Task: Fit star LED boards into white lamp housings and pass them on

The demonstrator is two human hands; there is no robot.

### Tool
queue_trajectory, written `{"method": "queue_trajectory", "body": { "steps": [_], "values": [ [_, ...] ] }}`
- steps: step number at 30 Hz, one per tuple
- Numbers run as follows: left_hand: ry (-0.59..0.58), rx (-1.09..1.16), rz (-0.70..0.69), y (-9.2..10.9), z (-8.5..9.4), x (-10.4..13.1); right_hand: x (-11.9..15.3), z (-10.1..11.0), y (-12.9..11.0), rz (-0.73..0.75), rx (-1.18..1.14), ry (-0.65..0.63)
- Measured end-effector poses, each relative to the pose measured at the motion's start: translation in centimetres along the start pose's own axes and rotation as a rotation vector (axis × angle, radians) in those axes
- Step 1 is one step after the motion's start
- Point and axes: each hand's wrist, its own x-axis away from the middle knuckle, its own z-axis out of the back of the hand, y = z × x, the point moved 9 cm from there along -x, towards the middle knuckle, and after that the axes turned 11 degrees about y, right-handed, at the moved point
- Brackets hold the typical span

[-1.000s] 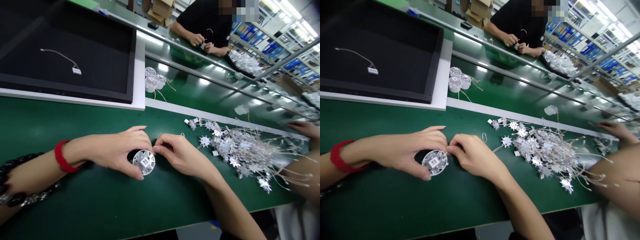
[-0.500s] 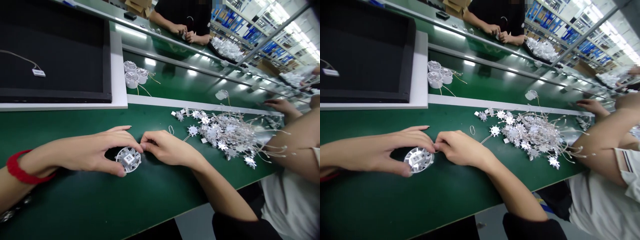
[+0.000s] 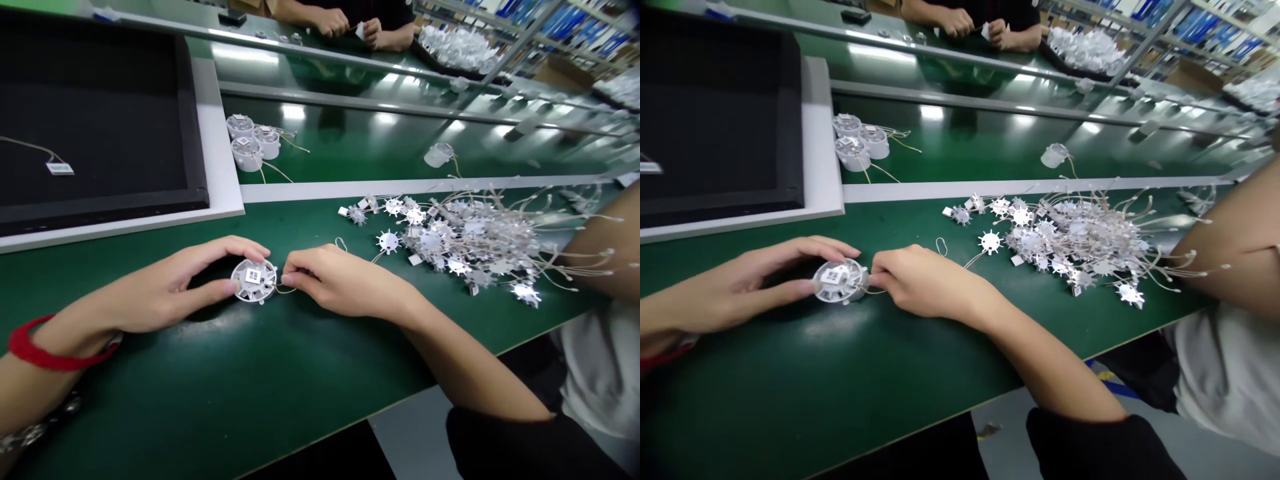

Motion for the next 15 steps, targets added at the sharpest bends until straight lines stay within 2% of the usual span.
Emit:
{"method": "queue_trajectory", "body": {
  "steps": [6, 11, 15],
  "values": [
    [0.057, -0.092, -0.024, -0.3, -1.1, -0.3, 0.3, 0.6, -1.6, 0.161, 0.039, 0.065],
    [0.186, -0.025, 0.073, -0.4, -0.3, -0.2, 0.3, 1.0, -1.9, 0.185, 0.129, 0.141],
    [0.233, 0.089, 0.108, -0.3, 0.2, -0.1, 0.4, 1.3, -2.8, 0.255, 0.223, 0.206]
  ]
}}
